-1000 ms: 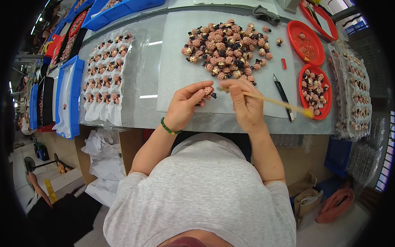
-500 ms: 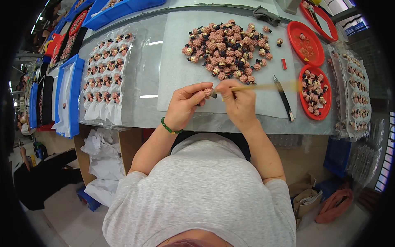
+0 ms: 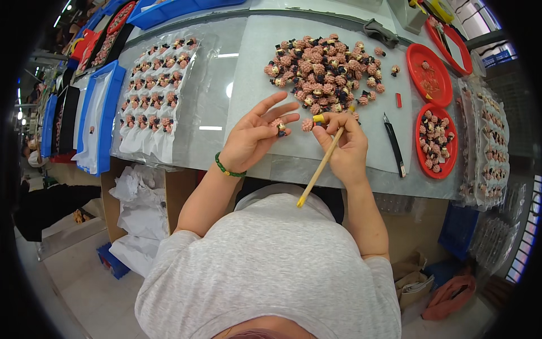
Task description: The person places miniature figurines onto the table, applies adhesive to individual figurines using a stick tool, and takes paper from a box.
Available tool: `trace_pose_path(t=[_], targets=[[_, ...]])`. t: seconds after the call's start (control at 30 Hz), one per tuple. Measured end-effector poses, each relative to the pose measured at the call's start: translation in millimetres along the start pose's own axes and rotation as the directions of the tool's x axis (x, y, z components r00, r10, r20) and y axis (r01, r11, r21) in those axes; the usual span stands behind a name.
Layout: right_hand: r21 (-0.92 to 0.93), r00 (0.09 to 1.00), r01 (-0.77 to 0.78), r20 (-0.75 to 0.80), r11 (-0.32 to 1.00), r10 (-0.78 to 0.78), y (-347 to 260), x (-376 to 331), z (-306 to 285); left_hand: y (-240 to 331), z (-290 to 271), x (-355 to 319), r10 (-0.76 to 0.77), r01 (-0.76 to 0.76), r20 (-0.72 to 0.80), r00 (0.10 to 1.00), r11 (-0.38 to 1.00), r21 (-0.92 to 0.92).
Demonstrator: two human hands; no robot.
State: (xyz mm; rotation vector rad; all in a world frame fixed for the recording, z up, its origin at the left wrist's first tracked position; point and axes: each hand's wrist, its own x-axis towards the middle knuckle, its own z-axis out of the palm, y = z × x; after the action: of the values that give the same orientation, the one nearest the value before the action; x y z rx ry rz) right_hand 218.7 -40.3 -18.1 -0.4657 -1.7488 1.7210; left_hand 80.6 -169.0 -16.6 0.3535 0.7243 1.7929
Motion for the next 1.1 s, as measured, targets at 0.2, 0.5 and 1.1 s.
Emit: trace_pose_path(t=[0.2,0.5,1.1], targets=[[0.053,0.978,-0.141,0.164,0.989,0.131,-8.2,1.2,12.8,5.6,-5.8,0.7,0.117,-0.056,-0.098,0.988,0.873,0.485],[0.006,0.945,-0.212,0.256,0.977,0.204,-4.8,8.8,24.8,-4.8,-3.1,-5.3,0.365,-0.25,-0.014,0.931,0.664,0.705],[0.136,0.91,-0.352,0.28,0.926,0.305,9.2,1.2,48.1,19.2,-11.8,-60.7,0.447,-0.251,0.062,0.892,0.378,0.891]])
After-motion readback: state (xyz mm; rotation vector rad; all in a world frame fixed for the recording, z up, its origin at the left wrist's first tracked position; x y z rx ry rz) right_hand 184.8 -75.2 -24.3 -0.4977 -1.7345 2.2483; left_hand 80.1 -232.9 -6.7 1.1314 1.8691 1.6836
